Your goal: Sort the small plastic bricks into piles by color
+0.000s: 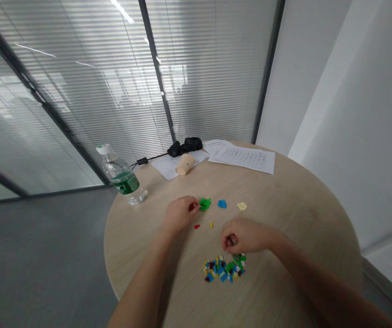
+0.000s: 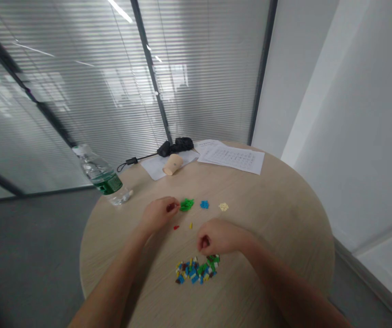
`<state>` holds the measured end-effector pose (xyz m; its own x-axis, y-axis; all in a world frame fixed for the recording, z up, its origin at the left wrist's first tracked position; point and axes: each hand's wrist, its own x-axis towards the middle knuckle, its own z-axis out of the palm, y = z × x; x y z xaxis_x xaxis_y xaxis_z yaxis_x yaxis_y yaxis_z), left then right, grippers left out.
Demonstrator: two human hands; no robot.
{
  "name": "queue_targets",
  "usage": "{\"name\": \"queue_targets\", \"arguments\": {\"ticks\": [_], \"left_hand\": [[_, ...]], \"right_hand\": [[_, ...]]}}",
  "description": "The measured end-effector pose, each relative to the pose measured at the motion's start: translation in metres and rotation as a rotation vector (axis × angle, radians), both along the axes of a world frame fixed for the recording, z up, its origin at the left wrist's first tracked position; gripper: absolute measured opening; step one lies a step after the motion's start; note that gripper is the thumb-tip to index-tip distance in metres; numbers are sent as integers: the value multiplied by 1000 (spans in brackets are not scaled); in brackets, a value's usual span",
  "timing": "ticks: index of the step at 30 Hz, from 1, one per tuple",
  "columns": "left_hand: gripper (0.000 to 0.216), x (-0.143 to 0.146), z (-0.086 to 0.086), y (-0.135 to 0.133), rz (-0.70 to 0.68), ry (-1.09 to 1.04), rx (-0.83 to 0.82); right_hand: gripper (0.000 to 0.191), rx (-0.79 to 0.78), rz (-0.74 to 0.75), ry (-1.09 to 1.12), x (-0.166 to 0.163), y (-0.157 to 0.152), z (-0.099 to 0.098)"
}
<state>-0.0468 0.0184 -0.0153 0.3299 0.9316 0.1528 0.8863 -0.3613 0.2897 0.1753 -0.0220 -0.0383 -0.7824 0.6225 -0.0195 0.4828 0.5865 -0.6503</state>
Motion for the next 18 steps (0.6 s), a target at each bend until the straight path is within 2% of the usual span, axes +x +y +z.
{"name": "queue_targets", "arguments": {"ticks": [4, 10, 18], "left_hand": [[22, 6, -6, 0, -118, -201, -102], [28, 23, -4, -8, -293, -463, -314], [24, 31, -3, -11, -344, -640, -419]], "right_hand": [[15, 18, -34, 15, 1, 2, 1], [9, 245, -300, 258, 8, 9, 16], [11, 370, -306, 277, 2, 8, 10]]}}
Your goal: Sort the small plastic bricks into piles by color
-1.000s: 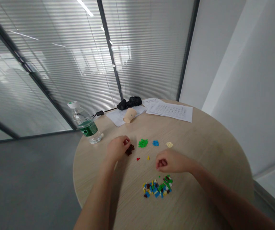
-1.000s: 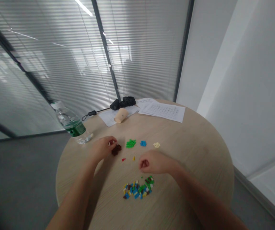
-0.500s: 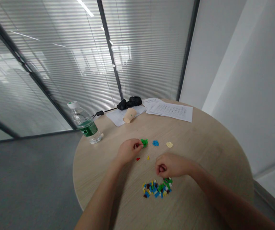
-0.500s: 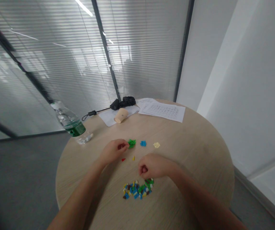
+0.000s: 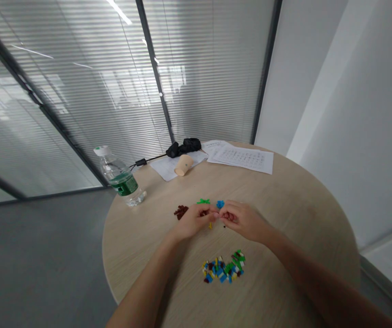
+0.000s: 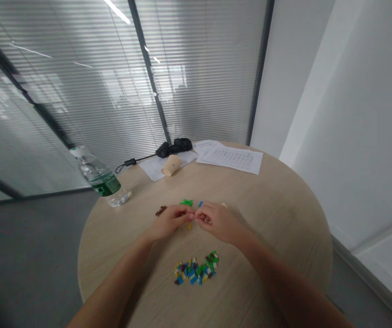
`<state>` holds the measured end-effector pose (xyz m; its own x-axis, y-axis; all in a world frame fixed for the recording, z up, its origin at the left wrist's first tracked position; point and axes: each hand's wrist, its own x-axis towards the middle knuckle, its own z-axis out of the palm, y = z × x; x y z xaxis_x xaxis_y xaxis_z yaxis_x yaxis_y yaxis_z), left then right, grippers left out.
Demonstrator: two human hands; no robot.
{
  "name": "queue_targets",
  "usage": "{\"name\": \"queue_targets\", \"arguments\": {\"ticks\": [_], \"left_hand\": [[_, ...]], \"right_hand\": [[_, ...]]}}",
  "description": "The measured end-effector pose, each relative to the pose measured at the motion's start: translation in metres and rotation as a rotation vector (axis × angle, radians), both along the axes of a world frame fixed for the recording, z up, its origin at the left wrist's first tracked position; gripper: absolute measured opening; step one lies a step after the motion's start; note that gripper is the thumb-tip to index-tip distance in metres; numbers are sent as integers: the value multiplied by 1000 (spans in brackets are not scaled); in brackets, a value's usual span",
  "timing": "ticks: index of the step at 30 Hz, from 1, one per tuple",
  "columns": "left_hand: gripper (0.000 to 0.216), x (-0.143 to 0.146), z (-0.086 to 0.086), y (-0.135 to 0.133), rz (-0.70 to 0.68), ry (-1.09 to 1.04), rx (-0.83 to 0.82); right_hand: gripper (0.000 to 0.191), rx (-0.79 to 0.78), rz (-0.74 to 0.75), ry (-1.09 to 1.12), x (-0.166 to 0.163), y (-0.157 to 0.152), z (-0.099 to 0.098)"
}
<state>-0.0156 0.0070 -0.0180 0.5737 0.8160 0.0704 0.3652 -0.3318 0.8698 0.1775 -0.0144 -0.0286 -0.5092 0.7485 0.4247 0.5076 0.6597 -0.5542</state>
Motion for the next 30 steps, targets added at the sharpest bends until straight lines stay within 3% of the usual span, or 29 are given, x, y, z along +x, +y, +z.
{"name": "queue_targets", "arguments": {"ticks": [9, 19, 22, 26, 30], "left_hand": [[34, 4, -8, 2, 37, -51, -39], [24, 4, -5, 0, 63, -13, -11], [22, 1, -6, 2, 188, 156, 112], [18, -9, -10, 11, 465, 526, 460], [22, -15, -14, 20, 483, 679, 595]], "right_hand": [[18, -11, -70, 57, -1, -2, 5], [14, -16, -106, 50, -3, -2, 4], [16, -17, -133, 31, -1, -1, 3], [18, -18, -173, 12, 2, 2, 0], [19, -17, -189, -46, 3, 4, 0]]}}
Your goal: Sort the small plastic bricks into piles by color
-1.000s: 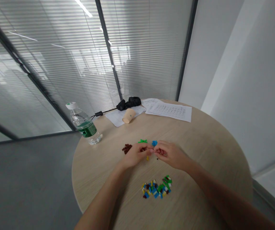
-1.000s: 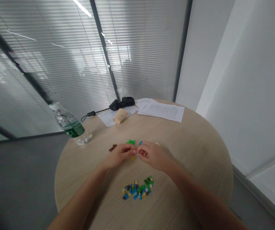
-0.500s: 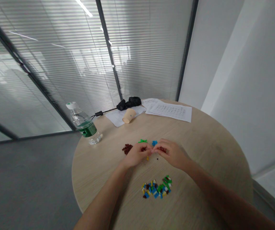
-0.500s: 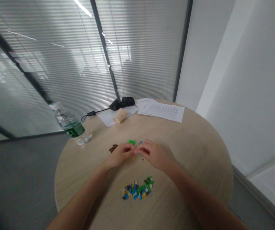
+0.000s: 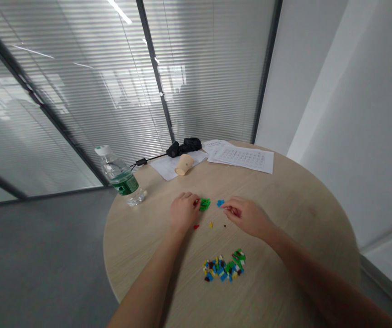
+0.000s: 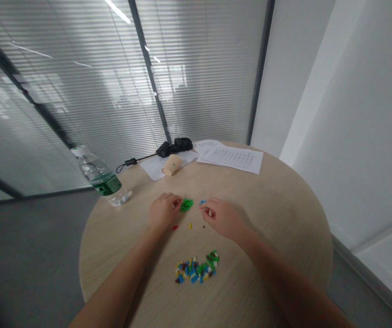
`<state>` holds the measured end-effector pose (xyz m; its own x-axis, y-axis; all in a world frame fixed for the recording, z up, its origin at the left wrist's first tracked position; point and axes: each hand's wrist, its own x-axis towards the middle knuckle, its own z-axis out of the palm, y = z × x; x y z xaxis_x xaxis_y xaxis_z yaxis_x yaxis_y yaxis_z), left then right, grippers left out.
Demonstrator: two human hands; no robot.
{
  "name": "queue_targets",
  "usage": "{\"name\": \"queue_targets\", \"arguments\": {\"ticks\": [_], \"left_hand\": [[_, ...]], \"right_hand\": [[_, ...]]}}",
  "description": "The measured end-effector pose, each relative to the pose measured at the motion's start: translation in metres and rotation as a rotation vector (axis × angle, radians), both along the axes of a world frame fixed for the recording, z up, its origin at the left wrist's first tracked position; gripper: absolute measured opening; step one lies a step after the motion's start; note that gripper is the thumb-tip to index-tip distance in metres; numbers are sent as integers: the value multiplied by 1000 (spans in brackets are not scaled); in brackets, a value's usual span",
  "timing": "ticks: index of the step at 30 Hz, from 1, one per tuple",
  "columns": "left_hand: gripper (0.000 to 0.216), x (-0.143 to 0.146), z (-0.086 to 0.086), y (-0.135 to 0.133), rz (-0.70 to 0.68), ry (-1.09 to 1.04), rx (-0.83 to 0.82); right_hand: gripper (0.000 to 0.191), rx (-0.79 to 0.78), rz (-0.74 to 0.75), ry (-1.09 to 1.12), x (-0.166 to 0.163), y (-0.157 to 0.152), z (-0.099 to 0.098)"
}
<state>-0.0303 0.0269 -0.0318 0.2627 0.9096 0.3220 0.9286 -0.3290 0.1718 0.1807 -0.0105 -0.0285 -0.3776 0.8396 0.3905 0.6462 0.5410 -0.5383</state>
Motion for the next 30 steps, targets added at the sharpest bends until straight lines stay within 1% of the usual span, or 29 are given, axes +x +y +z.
{"name": "queue_targets", "arguments": {"ticks": [4, 10, 16, 21, 23, 28, 30], "left_hand": [[23, 2, -1, 2, -3, 66, -21], [20, 4, 0, 0, 19, 96, -24], [18, 2, 1, 0, 19, 101, -29], [18, 1, -1, 1, 21, 88, -19], [16, 0, -2, 1, 24, 81, -16], [17, -1, 0, -1, 20, 49, -6], [18, -1, 3, -3, 16, 33, -4]], "right_hand": [[19, -23, -1, -40, 0, 0, 1], [17, -24, 19, -67, 1, 0, 0], [16, -37, 33, -81, 1, -1, 2], [17, -56, 51, -73, 1, 1, -1], [15, -107, 116, -61, 3, 1, -2], [13, -379, 431, -125, 11, -2, 0], [13, -455, 509, -155, 14, -3, 1]]}}
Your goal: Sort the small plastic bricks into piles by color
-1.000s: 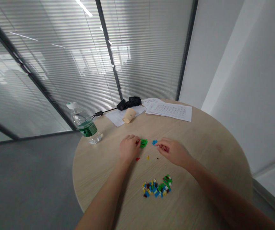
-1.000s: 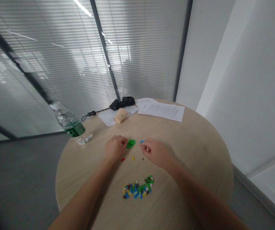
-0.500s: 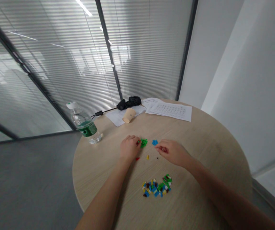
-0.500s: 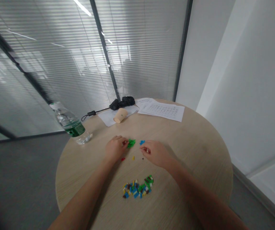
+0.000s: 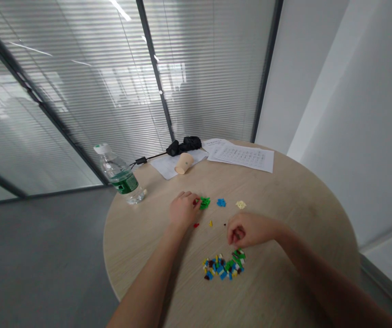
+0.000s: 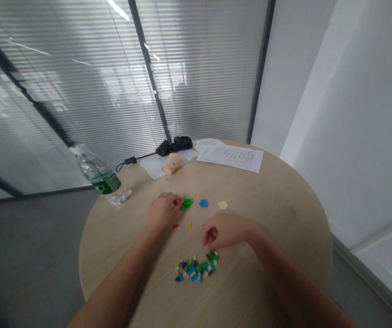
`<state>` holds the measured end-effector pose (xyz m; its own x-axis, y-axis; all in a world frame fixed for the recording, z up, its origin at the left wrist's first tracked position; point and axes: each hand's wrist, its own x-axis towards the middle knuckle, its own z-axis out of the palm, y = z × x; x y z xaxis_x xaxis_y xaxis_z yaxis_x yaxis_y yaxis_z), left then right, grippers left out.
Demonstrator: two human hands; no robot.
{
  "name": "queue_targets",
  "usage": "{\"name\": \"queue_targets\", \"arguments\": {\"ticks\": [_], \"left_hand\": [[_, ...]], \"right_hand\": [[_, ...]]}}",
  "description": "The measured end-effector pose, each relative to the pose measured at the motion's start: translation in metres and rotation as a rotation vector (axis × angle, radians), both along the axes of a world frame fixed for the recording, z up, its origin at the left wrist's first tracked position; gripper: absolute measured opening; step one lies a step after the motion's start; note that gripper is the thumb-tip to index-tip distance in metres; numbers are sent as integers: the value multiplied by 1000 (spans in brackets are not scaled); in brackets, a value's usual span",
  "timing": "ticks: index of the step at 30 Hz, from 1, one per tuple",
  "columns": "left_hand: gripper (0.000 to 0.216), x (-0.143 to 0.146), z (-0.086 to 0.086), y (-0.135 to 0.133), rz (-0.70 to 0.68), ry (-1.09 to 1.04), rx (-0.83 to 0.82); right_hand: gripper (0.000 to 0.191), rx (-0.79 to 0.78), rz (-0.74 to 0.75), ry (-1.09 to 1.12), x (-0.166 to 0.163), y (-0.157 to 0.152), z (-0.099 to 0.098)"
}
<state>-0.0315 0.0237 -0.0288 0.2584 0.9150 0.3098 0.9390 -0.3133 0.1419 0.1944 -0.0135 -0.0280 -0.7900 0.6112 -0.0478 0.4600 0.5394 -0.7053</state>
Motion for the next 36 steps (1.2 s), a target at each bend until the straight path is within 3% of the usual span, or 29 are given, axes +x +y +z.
{"name": "queue_targets", "arguments": {"ticks": [8, 25, 30, 36], "left_hand": [[20, 0, 5, -3, -2, -41, 2], [20, 3, 7, -6, -44, 10, -15], [22, 5, 9, -8, -134, -138, -61], [22, 14, 17, -20, -439, -510, -379]], "right_hand": [[24, -186, 102, -58, 0, 0, -6], [13, -267, 50, -112, -4, -2, -2], [8, -199, -45, 72, -5, -2, 2], [9, 110, -354, 363, -7, 1, 10]]}}
